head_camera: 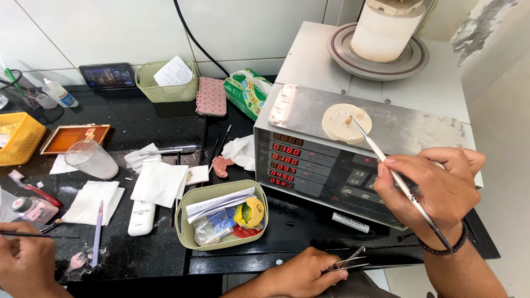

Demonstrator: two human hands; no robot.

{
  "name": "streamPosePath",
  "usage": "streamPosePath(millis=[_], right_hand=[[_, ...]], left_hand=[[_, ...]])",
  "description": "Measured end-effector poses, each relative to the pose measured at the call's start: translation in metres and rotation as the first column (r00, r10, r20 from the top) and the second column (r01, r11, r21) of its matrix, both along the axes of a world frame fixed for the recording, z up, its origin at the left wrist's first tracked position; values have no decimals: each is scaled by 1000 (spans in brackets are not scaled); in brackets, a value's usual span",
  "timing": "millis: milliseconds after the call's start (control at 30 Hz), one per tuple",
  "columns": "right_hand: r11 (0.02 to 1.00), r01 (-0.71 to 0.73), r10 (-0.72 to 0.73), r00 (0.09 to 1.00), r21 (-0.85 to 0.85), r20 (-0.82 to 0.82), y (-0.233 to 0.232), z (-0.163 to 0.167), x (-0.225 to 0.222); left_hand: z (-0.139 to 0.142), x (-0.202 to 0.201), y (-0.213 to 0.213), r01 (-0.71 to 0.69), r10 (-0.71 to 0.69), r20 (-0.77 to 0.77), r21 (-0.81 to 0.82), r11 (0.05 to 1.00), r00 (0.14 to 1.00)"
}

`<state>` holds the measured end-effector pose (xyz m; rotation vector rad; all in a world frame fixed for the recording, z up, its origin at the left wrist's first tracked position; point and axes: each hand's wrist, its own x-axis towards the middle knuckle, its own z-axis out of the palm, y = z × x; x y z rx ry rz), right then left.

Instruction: The person holds a dental crown with forceps in one hand and uses a brush to apply ceramic material to it, comparing the crown against a shade guide. They then move to a porcelain furnace and continue applying and shaping material on the crown placed on the furnace trivet.

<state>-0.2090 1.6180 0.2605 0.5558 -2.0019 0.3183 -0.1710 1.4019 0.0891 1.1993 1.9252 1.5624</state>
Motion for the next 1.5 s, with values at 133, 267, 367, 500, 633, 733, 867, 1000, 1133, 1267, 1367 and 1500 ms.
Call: streamPosePath(millis=[133, 267, 367, 500, 633, 733, 867, 1000, 1133, 1267, 1367, 1500], right_hand=[[1000, -2, 2, 1000, 9, 4, 1, 1, 1], [1000, -1, 0, 1000, 29, 18, 0, 2, 4], [999, -6, 7, 1000, 33, -11, -2, 4, 2], [999, -3, 3, 1000, 40, -1, -3, 6, 2], [999, 7, -7, 1000, 37, -10, -5, 7, 3], [999, 1, 0, 1000, 43, -18, -4, 7, 1], [999, 3, -2, 1000, 47, -26, -3, 6, 1], [999, -6, 6, 1000, 39, -14, -3, 6, 2], [999, 1, 0, 1000, 49, -10, -4, 7, 3], [999, -18, 18, 1000, 44, -12, -4, 8, 2], [999, -9, 10, 1000, 49, -3, -4, 8, 3], [999, -9, 10, 1000, 47, -19, -5, 7, 3]], left_hand=[[0, 0, 2, -1, 1, 21, 15, 1000, 1000], [-1, 0, 1, 9, -9, 12, 20, 1000, 1000], [-1, 0, 0, 11, -11, 31, -18, 1000, 999], [-1, 0, 1, 11, -11, 40, 2, 1000, 999], [0, 0, 1, 10, -9, 52, -18, 1000, 999], [1, 0, 1, 6, -5, 48, -16, 1000, 999], [2, 1, 1, 13, -12, 52, -6, 1000, 999], [2, 0, 1, 21, -19, 55, -31, 999, 998], [0, 1, 1, 4, -4, 9, 3, 1000, 1000], [-2, 0, 1, 7, -6, 6, -15, 1000, 1000], [-1, 0, 1, 21, -20, 39, -25, 999, 999], [0, 1, 0, 17, -17, 39, -10, 1000, 999]])
